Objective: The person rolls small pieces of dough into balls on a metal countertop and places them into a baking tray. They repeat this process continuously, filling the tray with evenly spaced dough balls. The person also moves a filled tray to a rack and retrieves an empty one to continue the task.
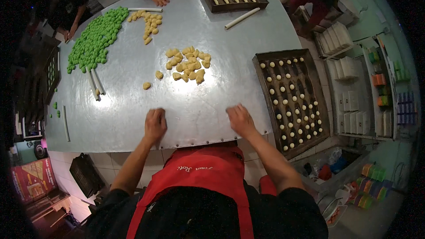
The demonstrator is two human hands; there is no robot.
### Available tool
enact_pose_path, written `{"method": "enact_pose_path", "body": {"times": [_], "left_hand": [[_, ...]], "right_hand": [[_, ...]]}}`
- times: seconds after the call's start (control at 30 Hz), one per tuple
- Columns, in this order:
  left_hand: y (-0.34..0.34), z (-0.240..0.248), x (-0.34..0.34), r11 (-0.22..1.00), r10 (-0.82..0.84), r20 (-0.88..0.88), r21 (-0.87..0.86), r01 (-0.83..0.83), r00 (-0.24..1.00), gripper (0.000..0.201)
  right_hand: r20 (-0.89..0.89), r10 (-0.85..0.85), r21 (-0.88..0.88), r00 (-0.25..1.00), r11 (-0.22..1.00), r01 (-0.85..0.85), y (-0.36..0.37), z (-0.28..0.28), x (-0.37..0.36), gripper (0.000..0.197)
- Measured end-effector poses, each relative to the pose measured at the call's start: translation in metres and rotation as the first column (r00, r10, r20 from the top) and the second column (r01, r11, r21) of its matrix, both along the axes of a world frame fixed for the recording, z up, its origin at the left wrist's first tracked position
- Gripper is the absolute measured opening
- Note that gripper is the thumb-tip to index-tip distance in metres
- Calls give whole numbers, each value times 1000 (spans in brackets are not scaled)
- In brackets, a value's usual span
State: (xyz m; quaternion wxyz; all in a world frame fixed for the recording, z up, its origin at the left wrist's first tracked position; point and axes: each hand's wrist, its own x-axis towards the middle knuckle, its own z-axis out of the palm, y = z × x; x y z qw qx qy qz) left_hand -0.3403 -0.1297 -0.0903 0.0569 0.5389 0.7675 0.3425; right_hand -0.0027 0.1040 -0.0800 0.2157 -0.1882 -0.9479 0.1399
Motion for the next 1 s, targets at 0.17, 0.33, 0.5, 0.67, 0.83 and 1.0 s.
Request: {"method": "enact_pose_path", "body": {"times": [0.17, 0.33, 0.5, 0.67, 0.83, 1.0], "left_hand": [[18, 4, 79, 990, -132, 32, 55, 130, 991, 36], [87, -2, 15, 984, -171, -66, 33, 174, 983, 24], [14, 12, -11, 999, 28, -118, -21, -31, 993, 13], [-34, 4, 45, 961, 274, -30, -19, -274, 961, 12], [-14, 26, 76, 881, 473, 261, -168, -443, 841, 18], [66, 37, 111, 963, 266, 589, -187, -192, 763, 22]], "right_hand": [[9, 167, -143, 986, 976, -164, -65, 6, -29, 14], [29, 225, -52, 974, 973, -223, 3, 0, -84, 12], [-8, 28, -93, 1000, 995, -28, 1, 7, -7, 20], [-87, -240, -286, 967, 936, 207, -53, 15, 15, 24], [-128, -598, -730, 791, 597, 333, 23, 60, 74, 22], [21, -873, -477, 488, 420, 772, 162, 72, 217, 20]]}}
